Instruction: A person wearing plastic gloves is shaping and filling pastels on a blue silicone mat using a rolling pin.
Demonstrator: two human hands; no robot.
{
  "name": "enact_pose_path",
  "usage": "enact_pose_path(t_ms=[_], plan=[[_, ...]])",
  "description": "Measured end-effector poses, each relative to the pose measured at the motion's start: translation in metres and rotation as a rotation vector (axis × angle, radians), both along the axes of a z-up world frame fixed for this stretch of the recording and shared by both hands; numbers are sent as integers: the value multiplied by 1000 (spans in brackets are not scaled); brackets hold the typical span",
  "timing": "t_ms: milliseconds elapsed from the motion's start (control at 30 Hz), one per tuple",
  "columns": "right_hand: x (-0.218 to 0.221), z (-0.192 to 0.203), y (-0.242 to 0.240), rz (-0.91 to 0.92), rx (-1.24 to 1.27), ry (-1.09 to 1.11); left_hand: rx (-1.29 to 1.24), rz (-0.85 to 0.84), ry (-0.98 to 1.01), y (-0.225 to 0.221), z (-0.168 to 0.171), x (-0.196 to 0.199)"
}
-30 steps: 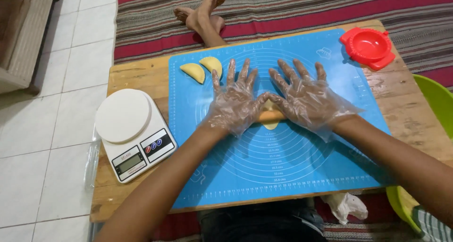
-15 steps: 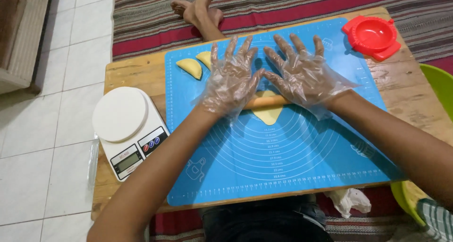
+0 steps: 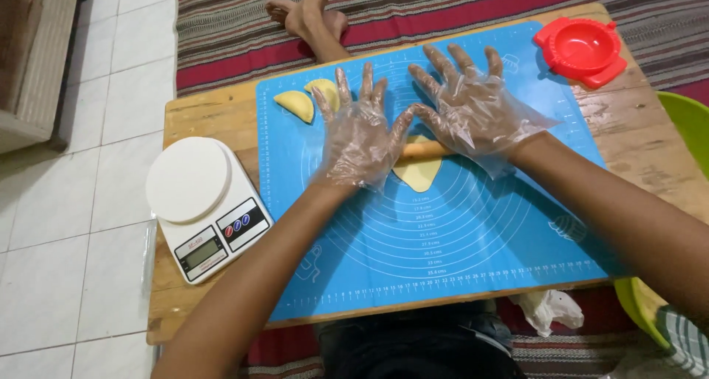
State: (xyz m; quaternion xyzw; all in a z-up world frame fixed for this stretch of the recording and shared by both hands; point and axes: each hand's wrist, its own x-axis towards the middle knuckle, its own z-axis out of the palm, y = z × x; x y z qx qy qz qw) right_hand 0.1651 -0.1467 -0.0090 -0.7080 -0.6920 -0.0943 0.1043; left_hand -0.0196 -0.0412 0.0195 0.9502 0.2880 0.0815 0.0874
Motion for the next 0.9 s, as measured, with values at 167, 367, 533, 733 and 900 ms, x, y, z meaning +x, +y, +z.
enact_pose_path(t_ms=[167,367,533,733,900], plan=[[5,6,11,-40,16,-3,31,-19,0,18,-9,10],[-3,30,-2,30,279,-127,68,-19,-122,28,-19,15],[-12,34,-9,100,259,-226,75,-31,-102,30,-19,16],[-20,17,-7,106,69,-126,126,-61,-186,25,-25,11],[-53,53,-8,-150,-248,42,424,-32,-502,-8,-12,-15]])
